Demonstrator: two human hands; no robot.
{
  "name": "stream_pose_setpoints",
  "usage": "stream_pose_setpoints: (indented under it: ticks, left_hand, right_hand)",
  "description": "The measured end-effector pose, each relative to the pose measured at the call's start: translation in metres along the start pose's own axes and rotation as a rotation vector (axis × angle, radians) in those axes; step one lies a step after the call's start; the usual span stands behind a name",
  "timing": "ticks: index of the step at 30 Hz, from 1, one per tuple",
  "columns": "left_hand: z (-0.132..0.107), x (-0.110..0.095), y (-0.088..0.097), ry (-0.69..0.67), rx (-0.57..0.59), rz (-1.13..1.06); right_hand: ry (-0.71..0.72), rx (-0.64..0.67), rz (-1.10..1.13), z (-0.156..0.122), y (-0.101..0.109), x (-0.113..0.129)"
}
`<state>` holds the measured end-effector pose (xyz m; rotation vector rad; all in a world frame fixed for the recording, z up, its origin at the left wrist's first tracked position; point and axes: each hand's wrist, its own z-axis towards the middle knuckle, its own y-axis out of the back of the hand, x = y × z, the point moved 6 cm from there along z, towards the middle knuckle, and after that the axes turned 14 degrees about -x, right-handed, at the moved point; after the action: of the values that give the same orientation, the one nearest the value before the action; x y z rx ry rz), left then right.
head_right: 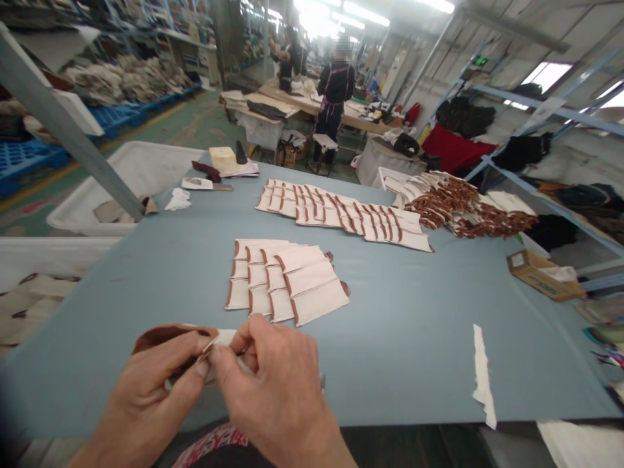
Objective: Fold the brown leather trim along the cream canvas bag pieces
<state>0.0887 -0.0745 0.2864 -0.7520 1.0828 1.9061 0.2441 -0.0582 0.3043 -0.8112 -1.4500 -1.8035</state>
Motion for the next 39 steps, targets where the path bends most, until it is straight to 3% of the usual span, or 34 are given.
stream_pose_setpoints:
  ticks: [6,13,14,18,21,25,28,32,36,39]
  left_hand:
    - [-0.001,-0.002,0.002,-0.005,0.024,-0.076]
    - [-0.005,0.002,0.000,0.108,0.245,-0.148]
    - [-0.007,0.002,0.000,0.141,0.263,-0.148]
    - [-0.011,-0.004,0.000,0.259,0.282,-0.134]
    - [-0.008,-0.012,-0.002,0.284,0.314,-0.114]
    - [0.002,-0.017,0.000,0.313,0.350,-0.094]
    - [0.011,-0.018,0.002,0.278,0.432,-0.058]
    - [0.015,-0.023,0.001,0.183,0.584,-0.022]
    - [0.015,-0.033,-0.002,0.152,0.648,0.023]
    - [0.012,-0.042,-0.005,0.187,0.687,0.008]
  right_hand:
    - [-0.223,0.317,0.134,0.010,-0.002,-0.004]
    - [-0.175,0.710,0.334,0.026,-0.016,-0.014]
    - [-0.121,0.708,0.352,0.028,-0.018,-0.015]
    - [0.119,0.490,0.302,0.030,-0.025,-0.024]
    - [0.075,0.379,0.459,0.029,-0.019,-0.038]
    - [0.122,0.185,0.515,0.032,0.012,-0.036]
    - [0.268,0.192,0.510,0.028,0.027,-0.013]
    - [0.509,0.206,0.464,0.023,0.028,0.010]
    - [0.691,0.211,0.343,0.024,0.024,0.012]
    - [0.712,0.207,0.272,0.024,0.029,0.010]
